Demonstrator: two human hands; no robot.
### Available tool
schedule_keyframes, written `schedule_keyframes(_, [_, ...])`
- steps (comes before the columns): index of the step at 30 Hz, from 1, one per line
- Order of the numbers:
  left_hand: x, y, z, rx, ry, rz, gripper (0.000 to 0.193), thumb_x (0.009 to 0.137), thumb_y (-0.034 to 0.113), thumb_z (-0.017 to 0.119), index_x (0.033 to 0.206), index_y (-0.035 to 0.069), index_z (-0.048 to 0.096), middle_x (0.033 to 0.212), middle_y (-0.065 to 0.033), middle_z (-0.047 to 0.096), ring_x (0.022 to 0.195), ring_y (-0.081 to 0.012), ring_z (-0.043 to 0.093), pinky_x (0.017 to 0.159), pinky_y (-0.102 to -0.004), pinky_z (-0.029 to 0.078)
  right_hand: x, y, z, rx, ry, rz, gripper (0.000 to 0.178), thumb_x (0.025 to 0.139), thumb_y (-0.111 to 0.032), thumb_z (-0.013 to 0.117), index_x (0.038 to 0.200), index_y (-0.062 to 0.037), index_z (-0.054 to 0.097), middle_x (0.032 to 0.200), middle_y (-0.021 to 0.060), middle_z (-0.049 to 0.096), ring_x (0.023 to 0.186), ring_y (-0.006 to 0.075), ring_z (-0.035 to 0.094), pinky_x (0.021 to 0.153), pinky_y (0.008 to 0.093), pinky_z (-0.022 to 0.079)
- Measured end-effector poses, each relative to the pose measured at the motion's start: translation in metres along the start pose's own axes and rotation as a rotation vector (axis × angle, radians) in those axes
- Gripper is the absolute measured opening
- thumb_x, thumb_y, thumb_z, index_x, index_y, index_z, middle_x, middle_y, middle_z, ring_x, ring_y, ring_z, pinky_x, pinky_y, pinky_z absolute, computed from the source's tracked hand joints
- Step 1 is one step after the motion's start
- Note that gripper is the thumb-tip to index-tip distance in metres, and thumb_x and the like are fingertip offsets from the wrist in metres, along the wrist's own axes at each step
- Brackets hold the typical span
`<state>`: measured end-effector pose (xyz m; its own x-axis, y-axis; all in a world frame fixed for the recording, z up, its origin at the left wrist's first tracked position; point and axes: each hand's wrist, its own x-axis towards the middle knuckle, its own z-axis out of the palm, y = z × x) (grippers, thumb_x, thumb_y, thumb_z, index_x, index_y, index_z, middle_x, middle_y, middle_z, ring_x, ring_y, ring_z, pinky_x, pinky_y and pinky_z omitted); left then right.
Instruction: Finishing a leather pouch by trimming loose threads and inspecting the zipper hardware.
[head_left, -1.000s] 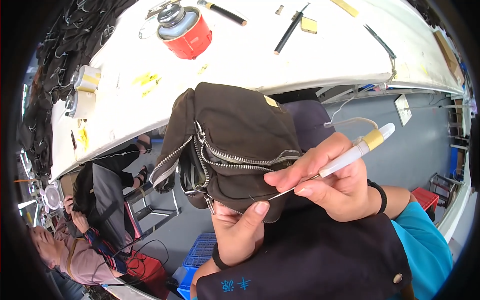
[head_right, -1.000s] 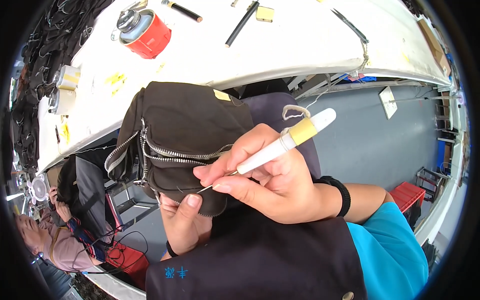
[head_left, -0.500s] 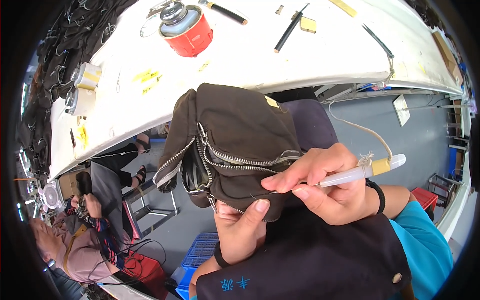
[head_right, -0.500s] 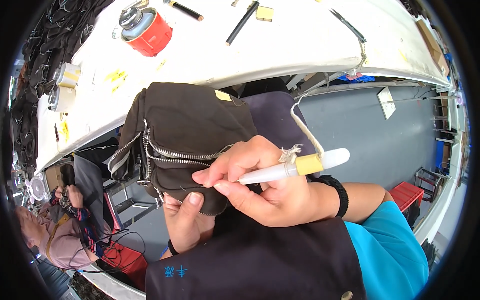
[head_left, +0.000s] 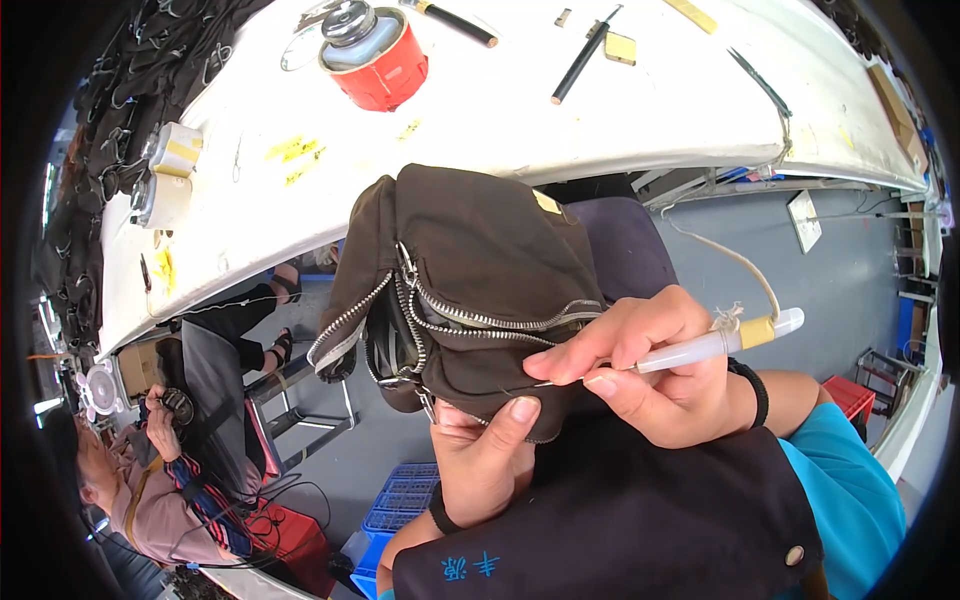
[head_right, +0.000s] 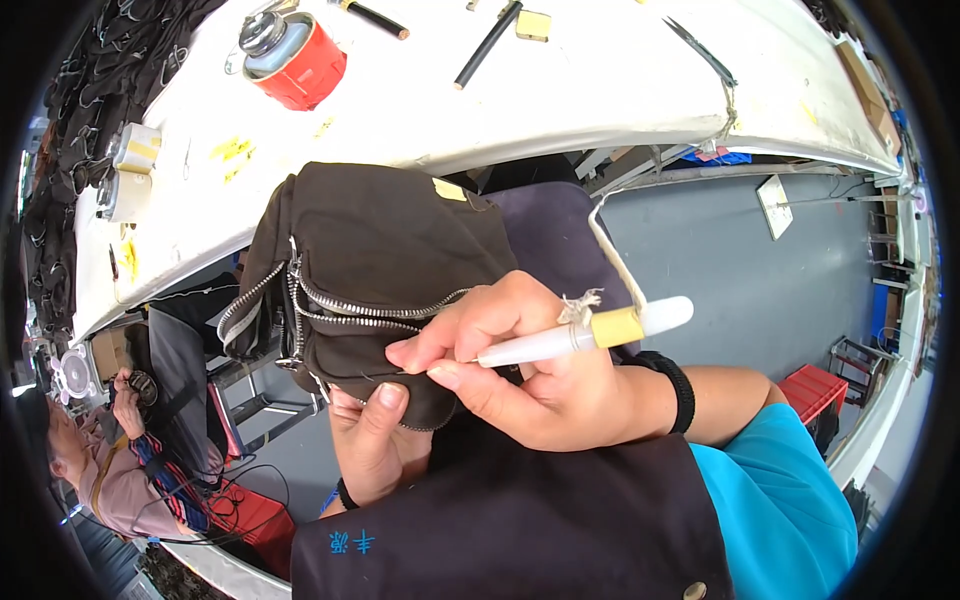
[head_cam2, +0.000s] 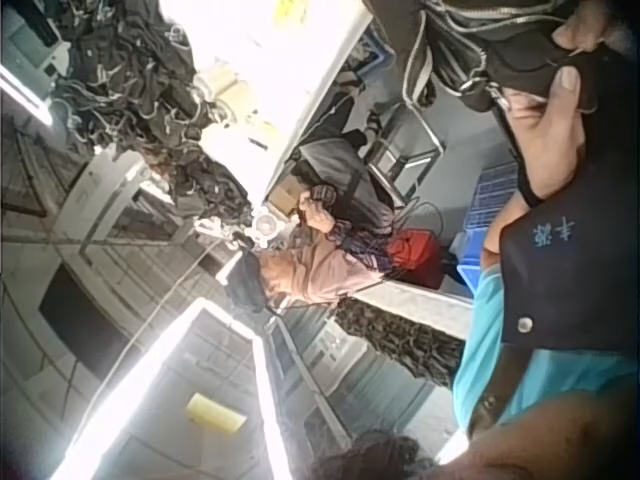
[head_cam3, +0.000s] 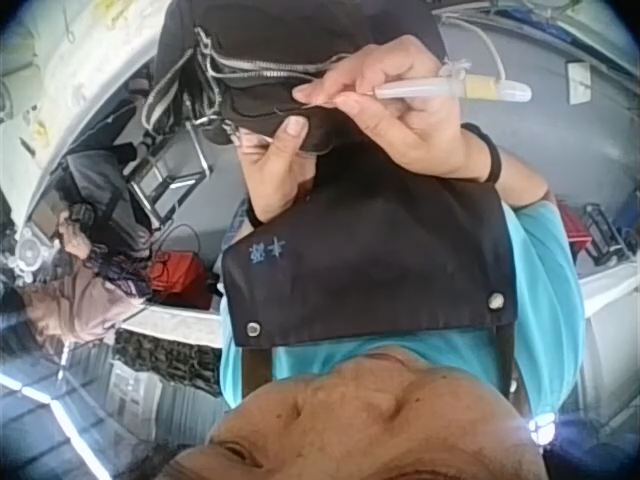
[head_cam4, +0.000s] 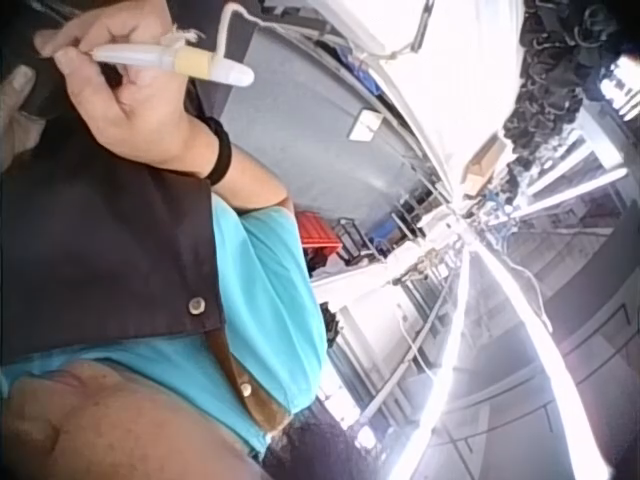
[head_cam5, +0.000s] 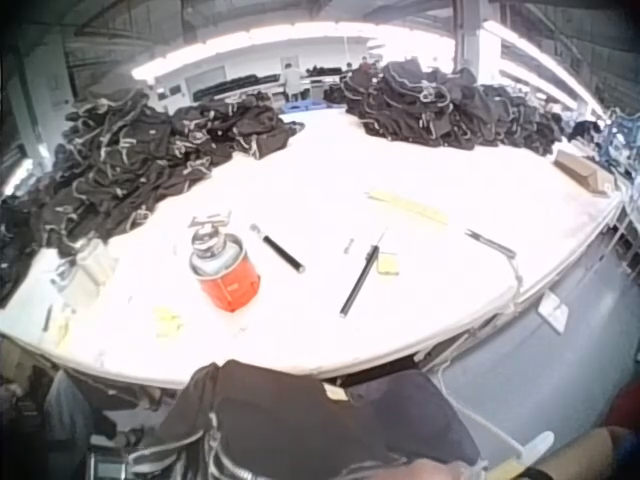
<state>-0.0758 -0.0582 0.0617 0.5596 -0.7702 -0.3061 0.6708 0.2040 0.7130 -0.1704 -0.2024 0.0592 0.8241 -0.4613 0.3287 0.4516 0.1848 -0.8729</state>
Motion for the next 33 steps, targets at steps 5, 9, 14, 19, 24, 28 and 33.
schedule_keyframes(5, [0.005, 0.001, 0.004, -0.063, 0.048, -0.003, 0.038, 0.088, 0.007, 0.062, 0.124, 0.002, 0.051, 0.118, -0.0121, 0.061, 0.11, -0.0233, 0.06, 0.099, -0.0388, 0.046, 0.001, -0.001, -0.002, 0.042, 0.069, 0.071, 0.022, 0.091, 0.009, 0.048, 0.102, -0.0047, 0.036, 0.099, 0.0202, 0.06, 0.1, 0.0327, 0.066, 0.092, 0.049, 0.053])
schedule_keyframes(9, [0.005, 0.0, 0.0, -0.061, 0.004, 0.014, 0.038, 0.088, 0.006, 0.062, 0.124, 0.003, 0.051, 0.118, -0.012, 0.061, 0.109, -0.0233, 0.06, 0.099, -0.0396, 0.046, 0.006, -0.001, 0.004, 0.16, 0.069, 0.053, 0.021, 0.09, 0.012, 0.048, 0.101, -0.0021, 0.038, 0.104, 0.0206, 0.06, 0.108, 0.0289, 0.063, 0.093, 0.0388, 0.051])
schedule_keyframes(14, [0.002, -0.001, 0.004, -0.122, 0.001, -0.003, 0.039, 0.087, 0.001, 0.061, 0.125, 0.004, 0.05, 0.121, -0.0121, 0.06, 0.113, -0.0237, 0.059, 0.101, -0.0411, 0.045, 0.0, -0.007, 0.002, 0.082, 0.071, 0.11, 0.021, 0.091, 0.013, 0.046, 0.101, -0.0023, 0.037, 0.102, 0.0221, 0.061, 0.105, 0.0307, 0.064, 0.093, 0.0407, 0.052])
schedule_keyframes(19, [0.003, 0.001, 0.004, -0.215, 0.056, 0.052, 0.042, 0.088, -0.009, 0.056, 0.129, -0.001, 0.046, 0.125, -0.0146, 0.058, 0.115, -0.0236, 0.057, 0.103, -0.0395, 0.043, 0.019, -0.028, -0.041, -0.119, 0.296, 0.114, 0.015, 0.094, -0.006, 0.056, 0.097, -0.0064, 0.04, 0.087, 0.0148, 0.064, 0.086, 0.0242, 0.068, 0.079, 0.0365, 0.056])
schedule_keyframes(24, [-0.004, 0.003, 0.006, -0.219, 0.007, -0.004, 0.05, 0.09, -0.008, 0.055, 0.136, 0.002, 0.038, 0.13, -0.0121, 0.053, 0.12, -0.0214, 0.052, 0.105, -0.0377, 0.039, 0.059, -0.049, -0.153, -1.076, 0.359, 0.202, 0.011, 0.094, -0.009, 0.057, 0.095, -0.0016, 0.049, 0.081, 0.0053, 0.059, 0.067, 0.013, 0.053, 0.065, 0.0264, 0.044])
schedule_keyframes(28, [-0.004, 0.003, 0.003, -0.214, -0.022, -0.014, 0.051, 0.09, -0.007, 0.055, 0.137, 0.002, 0.037, 0.131, -0.0115, 0.052, 0.122, -0.0206, 0.051, 0.106, -0.0368, 0.038, 0.075, -0.051, -0.194, -1.582, 0.337, 0.287, 0.014, 0.09, -0.008, 0.06, 0.098, -0.0006, 0.052, 0.085, 0.0086, 0.057, 0.071, 0.0147, 0.051, 0.066, 0.0263, 0.043])
schedule_keyframes(33, [-0.003, 0.005, 0.0, -0.24, -0.053, -0.038, 0.049, 0.091, -0.006, 0.054, 0.136, 0.001, 0.037, 0.132, -0.0114, 0.052, 0.122, -0.0204, 0.05, 0.106, -0.0364, 0.037, 0.064, -0.044, -0.119, -1.528, 0.223, -0.102, 0.036, 0.079, -0.015, 0.072, 0.108, -0.0007, 0.055, 0.097, 0.0109, 0.058, 0.081, 0.0225, 0.053, 0.074, 0.0334, 0.045])
